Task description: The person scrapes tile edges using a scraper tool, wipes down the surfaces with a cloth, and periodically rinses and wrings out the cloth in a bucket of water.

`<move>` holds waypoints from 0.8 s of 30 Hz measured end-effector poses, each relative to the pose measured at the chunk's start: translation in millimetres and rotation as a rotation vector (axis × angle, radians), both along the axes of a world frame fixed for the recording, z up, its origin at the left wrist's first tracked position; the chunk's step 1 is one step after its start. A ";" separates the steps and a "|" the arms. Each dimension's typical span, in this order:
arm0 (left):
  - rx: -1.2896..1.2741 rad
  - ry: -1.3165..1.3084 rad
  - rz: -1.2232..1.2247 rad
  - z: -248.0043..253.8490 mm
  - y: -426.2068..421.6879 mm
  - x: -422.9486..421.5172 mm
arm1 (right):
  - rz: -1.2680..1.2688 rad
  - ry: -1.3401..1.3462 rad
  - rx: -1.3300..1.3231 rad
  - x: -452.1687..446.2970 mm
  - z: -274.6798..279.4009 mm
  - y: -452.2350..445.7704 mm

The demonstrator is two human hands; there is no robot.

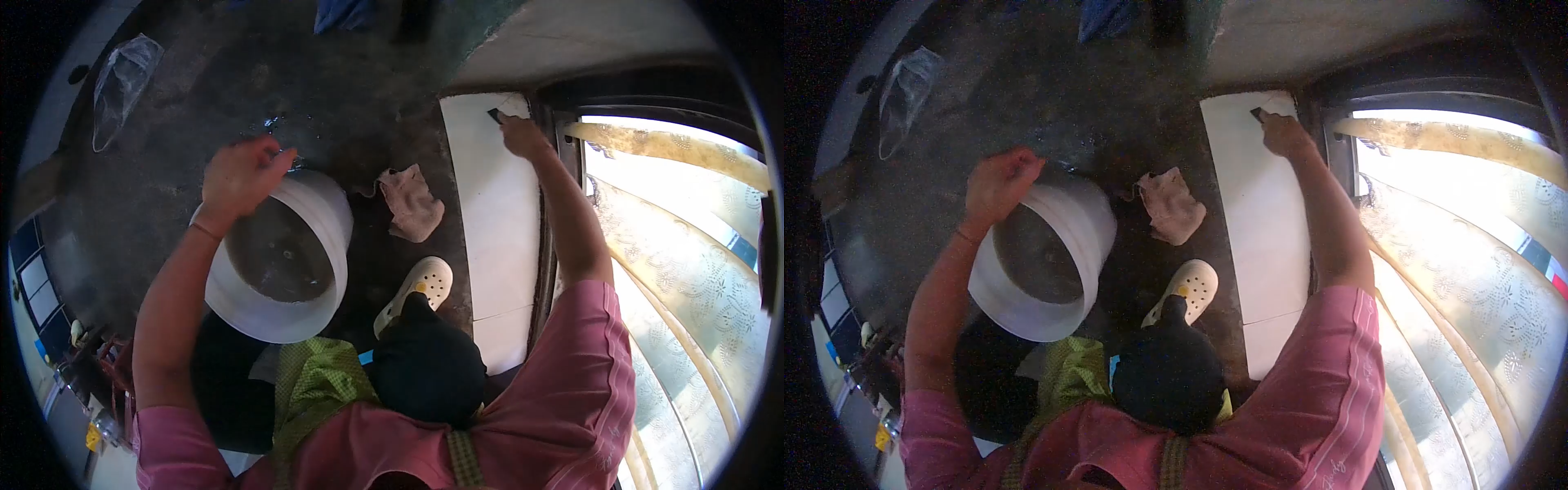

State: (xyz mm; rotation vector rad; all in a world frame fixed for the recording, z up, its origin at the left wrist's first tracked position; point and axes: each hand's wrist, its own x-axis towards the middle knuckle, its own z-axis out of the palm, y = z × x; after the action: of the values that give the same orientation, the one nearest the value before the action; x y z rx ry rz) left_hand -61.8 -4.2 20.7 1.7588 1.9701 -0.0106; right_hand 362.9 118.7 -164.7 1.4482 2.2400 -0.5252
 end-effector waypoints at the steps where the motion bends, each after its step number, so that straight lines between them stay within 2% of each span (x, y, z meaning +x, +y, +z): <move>1: -0.018 0.017 -0.003 1.9 0.7 0.9 | 0.002 -0.004 0.003 2.3 -3.2 5.6; 3: 0.006 0.003 -0.014 2.0 -0.1 -1.5 | 0.050 0.029 0.023 -8.8 -12.2 17.7; 4: 0.025 -0.019 -0.027 2.4 -1.9 -3.7 | -0.086 0.052 0.035 -17.9 -14.5 18.5; 6: -0.030 -0.008 -0.023 0.7 -1.6 -6.0 | -0.038 0.054 -0.043 -30.7 -18.9 5.6; 7: -0.065 -0.006 -0.008 -1.6 2.2 -5.1 | -0.031 0.117 0.000 -37.8 -12.3 -8.9; 8: -0.064 -0.010 -0.003 -2.0 3.3 -4.2 | -0.178 0.085 -0.053 -49.3 6.5 -15.9; 14: -0.048 -0.036 0.012 1.0 3.5 -3.2 | -0.191 0.143 -0.048 -59.8 -4.3 -22.4; 16: 0.000 0.004 -0.032 0.6 1.1 -2.7 | -0.275 0.111 -0.057 -72.0 22.0 -40.2; 19: -0.028 0.004 0.005 1.9 1.7 -1.5 | -0.342 0.113 -0.085 -87.6 23.5 -22.3; 22: 0.008 -0.032 -0.004 1.1 -0.3 -4.2 | -0.322 0.098 -0.108 -88.4 3.2 -17.8; 23: 0.019 -0.033 0.005 0.4 2.7 -4.0 | -0.243 0.052 -0.101 -81.6 -4.8 -27.1; 24: -0.009 -0.006 0.014 1.7 4.0 -1.4 | -0.262 0.025 -0.131 -84.7 18.4 -38.2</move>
State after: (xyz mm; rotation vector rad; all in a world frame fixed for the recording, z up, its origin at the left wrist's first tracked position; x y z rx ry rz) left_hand -63.2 -0.1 22.4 1.7379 1.9746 -0.0092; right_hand 278.2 80.4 -146.3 1.6830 2.0024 -0.7616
